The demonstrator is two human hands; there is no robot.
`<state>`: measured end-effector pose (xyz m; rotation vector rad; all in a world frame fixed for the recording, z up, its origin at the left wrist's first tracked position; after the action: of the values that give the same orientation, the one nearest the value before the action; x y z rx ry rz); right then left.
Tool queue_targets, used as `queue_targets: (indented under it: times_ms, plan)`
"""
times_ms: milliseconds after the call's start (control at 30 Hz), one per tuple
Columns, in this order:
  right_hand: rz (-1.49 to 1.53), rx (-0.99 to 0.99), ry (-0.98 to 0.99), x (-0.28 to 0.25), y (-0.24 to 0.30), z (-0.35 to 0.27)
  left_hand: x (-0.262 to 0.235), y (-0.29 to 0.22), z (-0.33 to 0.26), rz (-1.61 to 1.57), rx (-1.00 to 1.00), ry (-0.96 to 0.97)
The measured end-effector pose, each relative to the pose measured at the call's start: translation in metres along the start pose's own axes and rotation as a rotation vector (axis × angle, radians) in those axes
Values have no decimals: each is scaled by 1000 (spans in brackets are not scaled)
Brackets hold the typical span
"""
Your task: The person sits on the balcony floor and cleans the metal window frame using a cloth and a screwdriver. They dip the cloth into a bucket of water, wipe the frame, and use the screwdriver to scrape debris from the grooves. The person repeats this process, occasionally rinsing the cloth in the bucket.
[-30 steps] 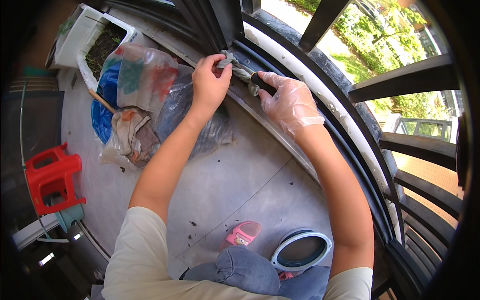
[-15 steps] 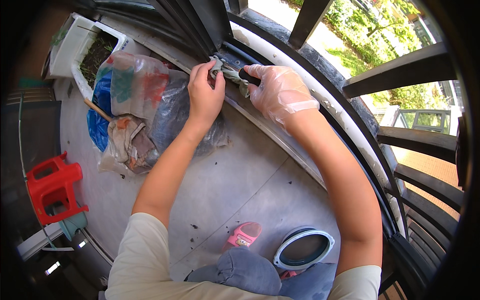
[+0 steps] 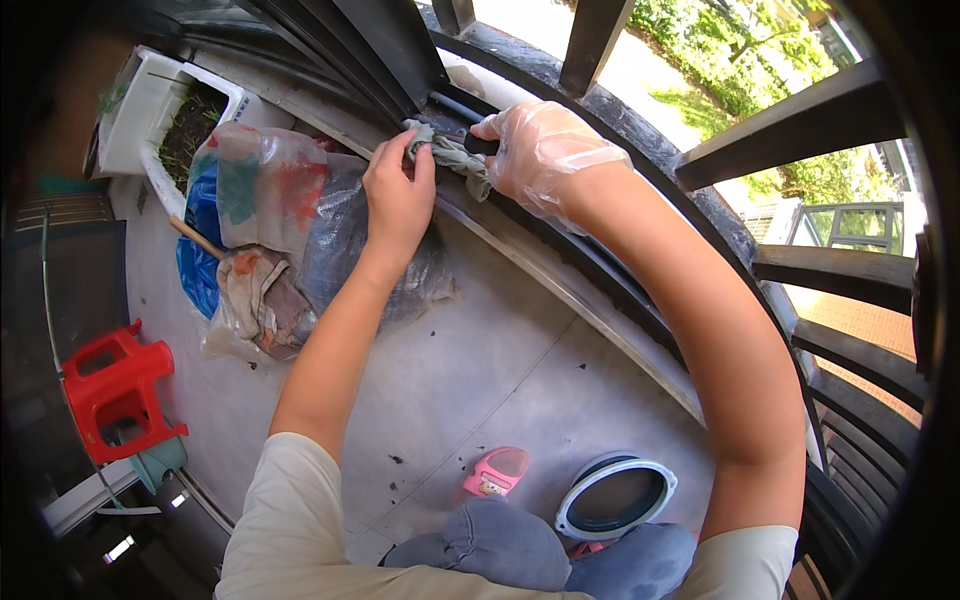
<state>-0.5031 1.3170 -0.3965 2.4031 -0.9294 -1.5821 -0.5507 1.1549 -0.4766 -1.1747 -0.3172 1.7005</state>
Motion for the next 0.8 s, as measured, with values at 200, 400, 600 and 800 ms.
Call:
queue_targets:
  times_ms: [200,400,600,800]
  plan:
    - [170,-88,-97,-19,-20,-22,-2,13,-8,-211,-142,-37]
    - [193,-96,-57,-21,-13,-20,13,27,-4,-356,-351,-53]
    - [23,-72,-71,-6,3,2,8,11,-15,-214,-122,-95]
    - [-143,-112,-51,-2,14,11,16,29,-17,-473,-259,-133]
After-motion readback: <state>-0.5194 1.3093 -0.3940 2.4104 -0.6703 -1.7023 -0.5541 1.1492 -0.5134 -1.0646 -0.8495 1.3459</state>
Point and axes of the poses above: each hand's wrist, its own z-axis towards the middle knuckle, its own x-axis out of the palm, y = z × x, the point moved 6 cm from there along z, towards the middle knuckle, and after that the axes turned 12 degrees about x, right-handed, at the moved point
